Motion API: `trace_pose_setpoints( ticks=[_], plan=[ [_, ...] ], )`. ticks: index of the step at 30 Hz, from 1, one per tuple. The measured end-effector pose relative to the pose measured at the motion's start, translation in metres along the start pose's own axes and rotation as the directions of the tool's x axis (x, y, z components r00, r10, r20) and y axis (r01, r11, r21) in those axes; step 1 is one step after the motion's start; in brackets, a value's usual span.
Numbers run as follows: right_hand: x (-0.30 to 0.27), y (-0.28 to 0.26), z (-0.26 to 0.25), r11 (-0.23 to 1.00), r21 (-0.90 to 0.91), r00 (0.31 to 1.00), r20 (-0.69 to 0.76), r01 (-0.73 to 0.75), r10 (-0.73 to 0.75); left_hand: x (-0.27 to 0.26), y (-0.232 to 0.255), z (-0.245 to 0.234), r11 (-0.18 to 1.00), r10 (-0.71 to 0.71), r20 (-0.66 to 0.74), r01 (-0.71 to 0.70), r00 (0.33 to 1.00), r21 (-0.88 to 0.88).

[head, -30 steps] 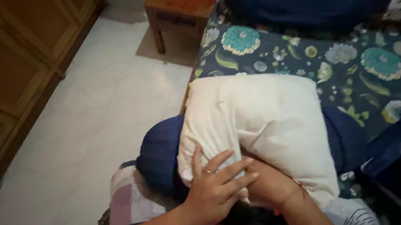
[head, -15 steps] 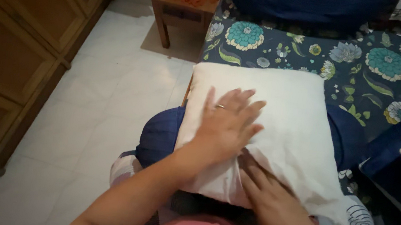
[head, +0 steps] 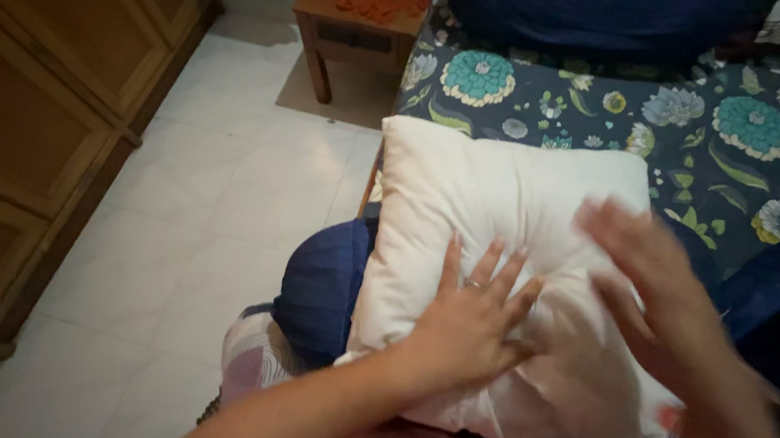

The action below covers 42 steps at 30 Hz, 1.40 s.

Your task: The person repeatedly pats, presses, and adjusts a white pillow on their lap to distribute the filling evenly. They smooth the surface, turn the pillow over, and continue patting it until it appears uniformly plump.

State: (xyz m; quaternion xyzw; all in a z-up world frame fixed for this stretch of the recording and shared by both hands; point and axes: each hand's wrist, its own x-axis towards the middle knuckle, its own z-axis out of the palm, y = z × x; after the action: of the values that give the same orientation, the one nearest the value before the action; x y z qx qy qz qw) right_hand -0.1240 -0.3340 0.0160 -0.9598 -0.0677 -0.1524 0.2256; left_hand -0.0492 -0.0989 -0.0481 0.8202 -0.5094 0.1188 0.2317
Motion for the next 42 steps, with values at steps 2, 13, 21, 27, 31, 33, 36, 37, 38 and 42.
trace_pose_setpoints(
  ticks=[2, 13, 21, 27, 31, 33, 36, 37, 38, 42],
  plan=[
    [0.024, 0.014, 0.053, 0.991, -0.086, 0.989, -0.097, 0.099, -0.108, -0.002, 0.001, 0.001, 1.000, -0.005, 0.037, 0.004, 0.999, 0.026],
    [0.044, 0.017, 0.037, 0.994, 0.024, 0.980, -0.167, -0.106, 0.109, -0.014, -0.001, 0.001, 0.999, -0.014, -0.136, 0.010, 0.991, -0.032],
    [0.051, 0.013, 0.112, 0.930, -0.353, 0.916, -0.399, -0.100, -0.052, -0.004, -0.004, -0.013, 0.991, -0.003, -0.125, -0.014, 0.992, -0.136],
    [0.043, 0.023, 0.111, 0.951, -0.275, 0.895, -0.446, -0.139, 0.002, 0.037, -0.038, -0.021, 0.994, 0.011, -0.023, -0.014, 1.000, -0.109],
    [0.042, 0.020, 0.110, 0.950, -0.265, 0.882, -0.470, -0.166, 0.023, 0.061, -0.092, 0.002, 0.973, -0.088, 0.043, 0.095, 0.995, -0.210],
    [0.046, 0.020, 0.111, 0.951, -0.260, 0.880, -0.475, -0.165, 0.022, 0.063, -0.126, 0.023, 0.972, -0.159, 0.075, 0.169, 0.984, -0.164],
    [0.050, 0.021, 0.112, 0.951, -0.260, 0.883, -0.468, -0.168, 0.028, 0.059, -0.175, 0.051, 0.877, -0.455, 0.089, 0.464, 0.886, -0.123],
    [0.050, 0.021, 0.113, 0.952, -0.259, 0.888, -0.458, -0.165, 0.029, 0.055, -0.191, 0.054, 0.822, -0.545, 0.094, 0.553, 0.833, -0.138],
    [0.047, 0.020, 0.112, 0.960, -0.222, 0.885, -0.462, -0.172, 0.052, 0.051, -0.203, 0.056, 0.756, -0.629, 0.100, 0.636, 0.771, -0.151],
    [0.043, 0.028, 0.107, 0.980, -0.058, 0.876, -0.460, -0.191, 0.144, 0.046, -0.217, 0.051, 0.059, -0.788, 0.340, 0.612, 0.513, -0.789]
  ],
)
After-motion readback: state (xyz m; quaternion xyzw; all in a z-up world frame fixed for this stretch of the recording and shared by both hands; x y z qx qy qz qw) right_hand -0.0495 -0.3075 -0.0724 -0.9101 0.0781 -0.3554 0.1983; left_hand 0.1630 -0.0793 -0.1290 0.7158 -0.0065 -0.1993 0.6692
